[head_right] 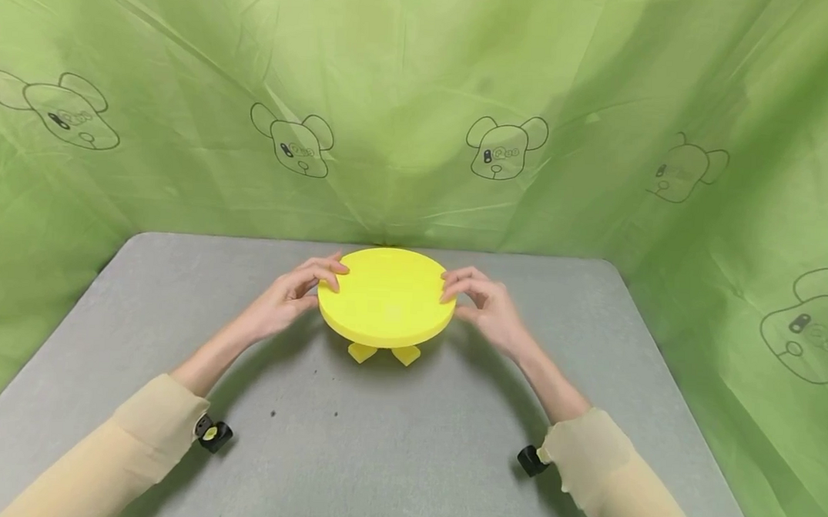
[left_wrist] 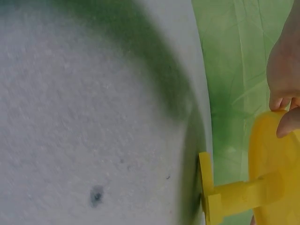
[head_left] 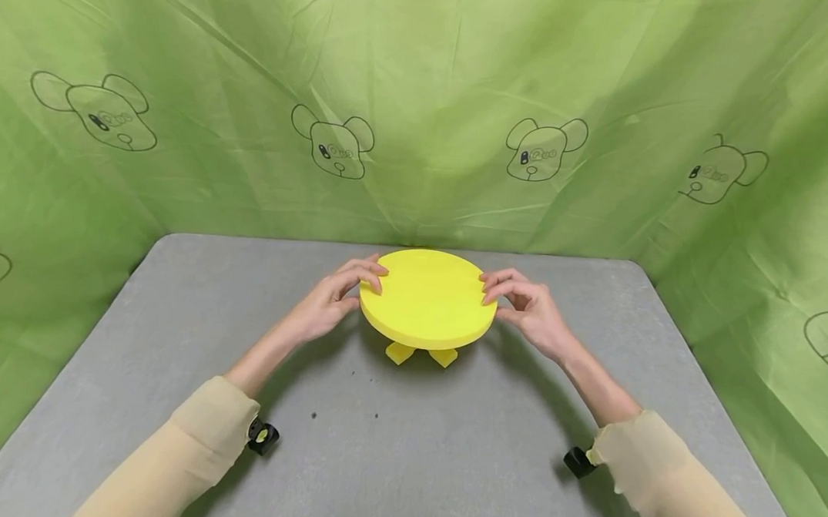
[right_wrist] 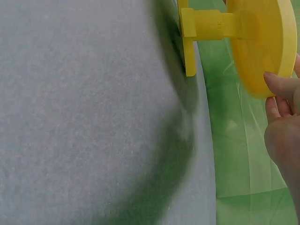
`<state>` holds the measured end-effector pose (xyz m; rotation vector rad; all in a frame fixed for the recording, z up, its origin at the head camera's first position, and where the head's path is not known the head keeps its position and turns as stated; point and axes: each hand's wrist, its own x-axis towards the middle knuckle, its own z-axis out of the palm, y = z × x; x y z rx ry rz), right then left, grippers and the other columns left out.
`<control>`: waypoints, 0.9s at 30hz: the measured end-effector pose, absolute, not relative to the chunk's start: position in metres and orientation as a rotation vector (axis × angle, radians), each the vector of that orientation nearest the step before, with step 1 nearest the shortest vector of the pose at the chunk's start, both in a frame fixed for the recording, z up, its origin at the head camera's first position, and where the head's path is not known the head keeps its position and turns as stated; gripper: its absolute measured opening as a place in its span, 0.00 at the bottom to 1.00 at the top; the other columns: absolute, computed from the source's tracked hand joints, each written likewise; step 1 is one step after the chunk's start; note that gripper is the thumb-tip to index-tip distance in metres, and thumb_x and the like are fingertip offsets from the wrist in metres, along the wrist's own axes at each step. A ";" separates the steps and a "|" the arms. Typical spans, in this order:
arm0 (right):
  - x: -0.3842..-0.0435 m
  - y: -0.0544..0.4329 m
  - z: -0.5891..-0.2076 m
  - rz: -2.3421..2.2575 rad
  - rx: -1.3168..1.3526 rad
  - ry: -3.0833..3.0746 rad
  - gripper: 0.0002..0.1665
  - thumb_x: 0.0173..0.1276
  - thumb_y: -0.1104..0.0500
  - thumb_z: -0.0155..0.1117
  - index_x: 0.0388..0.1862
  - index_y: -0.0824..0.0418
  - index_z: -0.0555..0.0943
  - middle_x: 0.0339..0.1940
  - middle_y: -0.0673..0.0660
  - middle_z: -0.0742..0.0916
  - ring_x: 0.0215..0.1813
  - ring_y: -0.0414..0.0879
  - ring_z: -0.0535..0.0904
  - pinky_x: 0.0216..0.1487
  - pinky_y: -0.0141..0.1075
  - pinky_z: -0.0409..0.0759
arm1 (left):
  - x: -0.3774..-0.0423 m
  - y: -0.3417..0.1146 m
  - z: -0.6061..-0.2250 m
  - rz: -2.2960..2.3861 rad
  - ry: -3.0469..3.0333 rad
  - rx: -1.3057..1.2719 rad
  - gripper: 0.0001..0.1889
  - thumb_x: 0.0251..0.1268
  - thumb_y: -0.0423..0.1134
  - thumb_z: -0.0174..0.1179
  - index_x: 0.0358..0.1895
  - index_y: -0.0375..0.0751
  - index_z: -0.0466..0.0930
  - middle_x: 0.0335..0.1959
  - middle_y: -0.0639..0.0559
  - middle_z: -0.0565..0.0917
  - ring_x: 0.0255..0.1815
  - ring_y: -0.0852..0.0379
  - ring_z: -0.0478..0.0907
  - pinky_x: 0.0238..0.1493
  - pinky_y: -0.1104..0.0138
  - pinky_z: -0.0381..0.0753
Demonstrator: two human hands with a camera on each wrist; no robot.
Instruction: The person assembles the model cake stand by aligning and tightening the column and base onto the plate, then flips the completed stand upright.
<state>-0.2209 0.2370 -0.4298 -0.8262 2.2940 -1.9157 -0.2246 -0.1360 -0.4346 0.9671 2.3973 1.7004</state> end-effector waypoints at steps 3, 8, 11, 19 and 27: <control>-0.219 0.238 -0.430 -1.864 -0.853 2.334 0.14 0.59 0.82 0.66 0.41 0.70 0.85 0.53 0.58 0.82 0.71 0.45 0.76 0.77 0.30 0.71 | -0.221 -0.137 -0.434 1.632 2.452 0.996 0.22 0.63 0.13 0.50 0.47 0.44 0.80 0.69 0.44 0.76 0.86 0.46 0.55 0.85 0.43 0.55; -0.216 0.239 -0.431 -1.799 -0.931 2.382 0.14 0.57 0.81 0.69 0.39 0.69 0.86 0.53 0.63 0.82 0.69 0.43 0.77 0.77 0.28 0.72 | -0.216 -0.139 -0.435 1.575 2.488 1.024 0.20 0.63 0.14 0.55 0.45 0.45 0.81 0.69 0.46 0.76 0.86 0.46 0.55 0.85 0.43 0.54; -0.214 0.239 -0.432 -1.762 -0.959 2.419 0.14 0.57 0.80 0.70 0.38 0.67 0.87 0.53 0.63 0.82 0.69 0.42 0.77 0.76 0.27 0.71 | -0.215 -0.140 -0.435 1.558 2.487 1.021 0.20 0.63 0.15 0.56 0.45 0.47 0.82 0.69 0.47 0.76 0.86 0.47 0.54 0.86 0.43 0.53; -0.208 0.237 -0.432 -1.661 -1.026 2.530 0.14 0.56 0.77 0.74 0.34 0.60 0.88 0.49 0.61 0.84 0.68 0.38 0.77 0.75 0.27 0.73 | -0.208 -0.143 -0.435 1.550 2.496 1.018 0.21 0.62 0.14 0.58 0.42 0.48 0.84 0.68 0.48 0.77 0.86 0.47 0.54 0.85 0.42 0.54; -0.201 0.235 -0.432 -1.615 -1.080 2.598 0.18 0.55 0.80 0.73 0.33 0.58 0.88 0.49 0.61 0.84 0.67 0.41 0.77 0.75 0.25 0.72 | -0.206 -0.142 -0.436 1.535 2.502 1.023 0.21 0.62 0.15 0.60 0.41 0.50 0.85 0.68 0.50 0.77 0.86 0.49 0.54 0.86 0.44 0.54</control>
